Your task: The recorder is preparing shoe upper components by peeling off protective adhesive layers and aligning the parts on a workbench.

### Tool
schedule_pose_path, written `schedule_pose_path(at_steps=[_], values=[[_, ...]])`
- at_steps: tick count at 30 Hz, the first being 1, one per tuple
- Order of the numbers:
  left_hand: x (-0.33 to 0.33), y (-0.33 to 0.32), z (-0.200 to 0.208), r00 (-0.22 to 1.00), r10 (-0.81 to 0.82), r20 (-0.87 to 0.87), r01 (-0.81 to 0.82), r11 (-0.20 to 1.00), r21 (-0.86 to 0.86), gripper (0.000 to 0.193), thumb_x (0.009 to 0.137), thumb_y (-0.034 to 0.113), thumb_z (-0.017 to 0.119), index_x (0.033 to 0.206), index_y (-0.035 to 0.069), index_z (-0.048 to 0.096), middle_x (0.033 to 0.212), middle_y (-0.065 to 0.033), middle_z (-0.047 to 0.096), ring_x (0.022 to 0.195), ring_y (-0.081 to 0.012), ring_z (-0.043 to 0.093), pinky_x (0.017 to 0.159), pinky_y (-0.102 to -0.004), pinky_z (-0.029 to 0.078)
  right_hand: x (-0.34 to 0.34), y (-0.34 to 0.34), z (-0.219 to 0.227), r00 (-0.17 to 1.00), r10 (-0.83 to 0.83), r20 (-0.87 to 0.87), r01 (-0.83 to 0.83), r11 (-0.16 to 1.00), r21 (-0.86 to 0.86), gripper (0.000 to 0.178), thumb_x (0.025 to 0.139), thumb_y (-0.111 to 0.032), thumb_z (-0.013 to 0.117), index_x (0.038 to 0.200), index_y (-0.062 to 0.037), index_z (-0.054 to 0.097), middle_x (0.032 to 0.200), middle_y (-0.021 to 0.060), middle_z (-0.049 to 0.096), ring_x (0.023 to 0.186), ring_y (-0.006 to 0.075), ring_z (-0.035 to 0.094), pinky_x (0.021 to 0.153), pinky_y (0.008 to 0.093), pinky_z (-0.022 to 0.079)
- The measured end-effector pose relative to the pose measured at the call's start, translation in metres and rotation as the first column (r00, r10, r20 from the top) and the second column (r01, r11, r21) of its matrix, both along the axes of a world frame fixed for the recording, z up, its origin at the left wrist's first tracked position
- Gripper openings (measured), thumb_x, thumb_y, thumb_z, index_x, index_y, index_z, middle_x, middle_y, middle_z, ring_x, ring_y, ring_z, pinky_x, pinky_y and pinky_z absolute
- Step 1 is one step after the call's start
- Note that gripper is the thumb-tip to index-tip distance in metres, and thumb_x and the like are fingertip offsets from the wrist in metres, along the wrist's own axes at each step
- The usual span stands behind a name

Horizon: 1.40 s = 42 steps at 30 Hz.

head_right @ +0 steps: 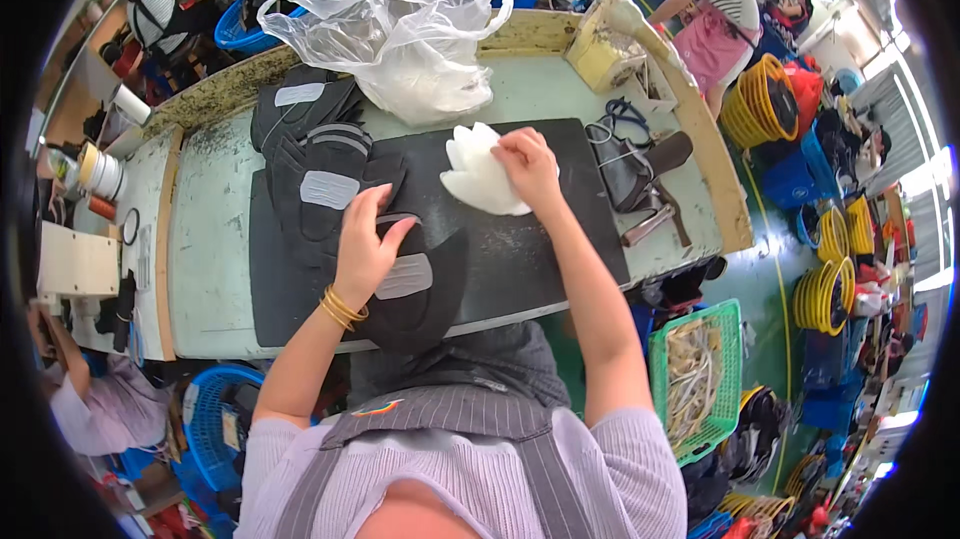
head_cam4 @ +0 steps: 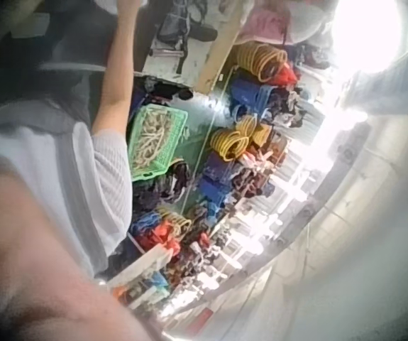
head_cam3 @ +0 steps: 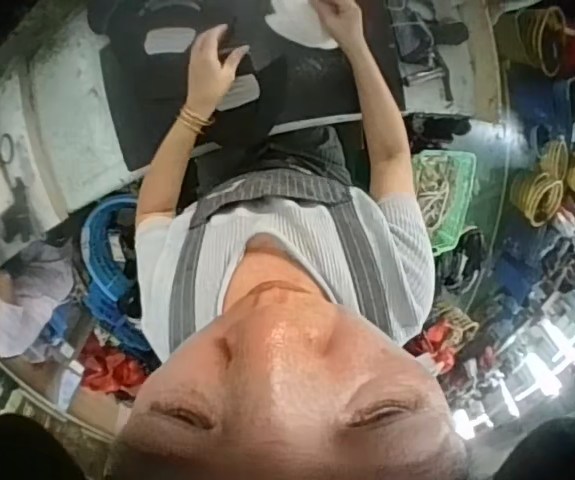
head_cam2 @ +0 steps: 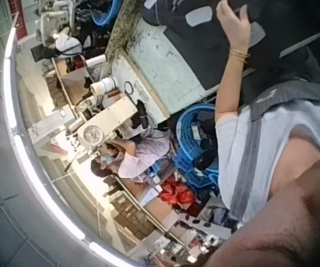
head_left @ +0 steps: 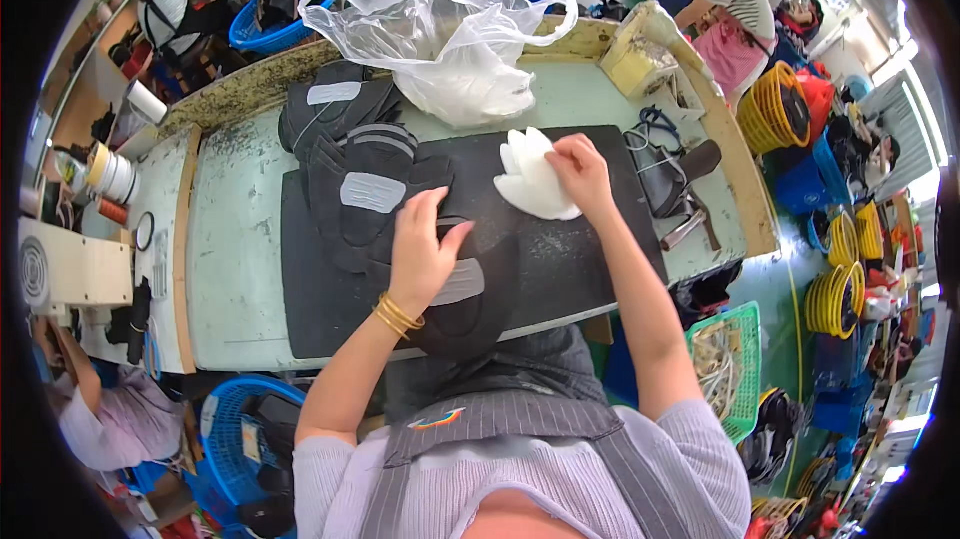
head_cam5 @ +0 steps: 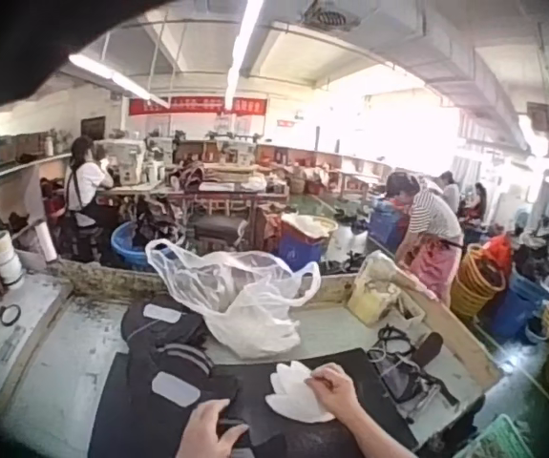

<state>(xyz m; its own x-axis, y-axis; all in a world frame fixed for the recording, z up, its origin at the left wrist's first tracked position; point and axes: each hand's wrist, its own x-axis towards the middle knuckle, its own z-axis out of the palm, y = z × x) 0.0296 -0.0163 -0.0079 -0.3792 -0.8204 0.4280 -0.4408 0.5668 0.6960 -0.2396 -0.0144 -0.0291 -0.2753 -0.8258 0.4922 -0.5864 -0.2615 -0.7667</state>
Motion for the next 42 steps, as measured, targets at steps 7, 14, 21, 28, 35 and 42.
schedule_pose_path(at_steps=[7, 14, 21, 28, 35, 42], values=[[-0.092, 0.004, 0.008, 0.603, 0.085, -0.794, 0.722, 0.364, 0.588, 0.032, 0.09, 0.027, 0.061, 0.11, 0.002, 0.056, 0.102, -0.0043, 0.061, 0.088, -0.0092, 0.058, 0.077, -0.026, 0.047, 0.017, 0.055, 0.006, 0.999, 0.055, -0.003, -0.054, 0.974, -0.22, 0.011, 0.075, 0.004, 0.067, 0.085, 0.0011, 0.064, 0.088, 0.0075, 0.059, 0.079, 0.0157, 0.057, 0.067, 0.024, 0.044], [-0.097, 0.025, 0.019, 0.589, 0.239, -0.772, 0.725, 0.266, 0.635, 0.029, 0.091, 0.03, 0.059, 0.1, 0.003, 0.062, 0.094, -0.004, 0.065, 0.084, -0.012, 0.06, 0.077, -0.0268, 0.047, 0.0, 0.108, 0.04, 0.958, 0.231, 0.172, -0.21, 0.968, -0.135, 0.016, 0.072, 0.005, 0.067, 0.084, -0.0044, 0.068, 0.085, 0.0059, 0.062, 0.077, 0.0185, 0.057, 0.066, 0.0268, 0.047], [-0.081, 0.021, 0.058, 0.452, 0.361, -0.816, 0.602, 0.552, 0.577, 0.032, 0.094, 0.03, 0.052, 0.106, 0.001, 0.058, 0.1, -0.0096, 0.064, 0.093, -0.0175, 0.061, 0.085, -0.0312, 0.047, 0.011, 0.124, 0.039, 0.829, 0.329, 0.453, -0.332, 0.94, -0.075, 0.066, 0.086, -0.032, 0.063, 0.139, -0.005, 0.034, 0.136, 0.0155, 0.04, 0.124, 0.027, 0.042, 0.098, 0.0351, 0.037], [-0.108, 0.081, 0.062, 0.913, -0.355, -0.2, 0.376, 0.924, 0.076, 0.048, 0.086, 0.016, 0.06, 0.128, -0.001, 0.047, 0.14, -0.0212, 0.037, 0.136, -0.0381, 0.022, 0.108, -0.0394, 0.025, 0.024, 0.076, 0.064, 0.354, 0.104, 0.929, -0.439, 0.896, 0.067, 0.037, 0.084, -0.011, 0.065, 0.118, -0.0028, 0.052, 0.106, 0.0061, 0.06, 0.093, 0.0172, 0.06, 0.078, 0.0304, 0.05], [-0.072, 0.046, 0.013, 0.973, -0.222, -0.068, 0.231, 0.956, 0.181, 0.023, 0.081, 0.016, 0.064, 0.096, -0.002, 0.064, 0.101, -0.0189, 0.063, 0.093, -0.0338, 0.061, 0.079, -0.0362, 0.049, -0.048, 0.004, -0.006, 0.892, -0.272, -0.36, 0.313, 0.948, 0.059, 0.027, 0.076, -0.011, 0.067, 0.1, -0.0014, 0.058, 0.086, 0.0125, 0.061, 0.079, 0.0292, 0.059, 0.07, 0.0381, 0.048], [-0.042, 0.017, -0.01, 0.998, -0.027, -0.055, 0.034, 0.99, 0.135, 0.013, 0.083, 0.007, 0.059, 0.092, -0.002, 0.063, 0.09, -0.0173, 0.064, 0.083, -0.0335, 0.062, 0.072, -0.0368, 0.049, 0.045, -0.003, 0.007, 0.872, 0.062, -0.485, -0.095, 0.994, -0.044, 0.01, 0.077, -0.01, 0.061, 0.084, -0.0026, 0.063, 0.086, 0.0117, 0.063, 0.082, 0.0299, 0.059, 0.071, 0.0369, 0.05]])
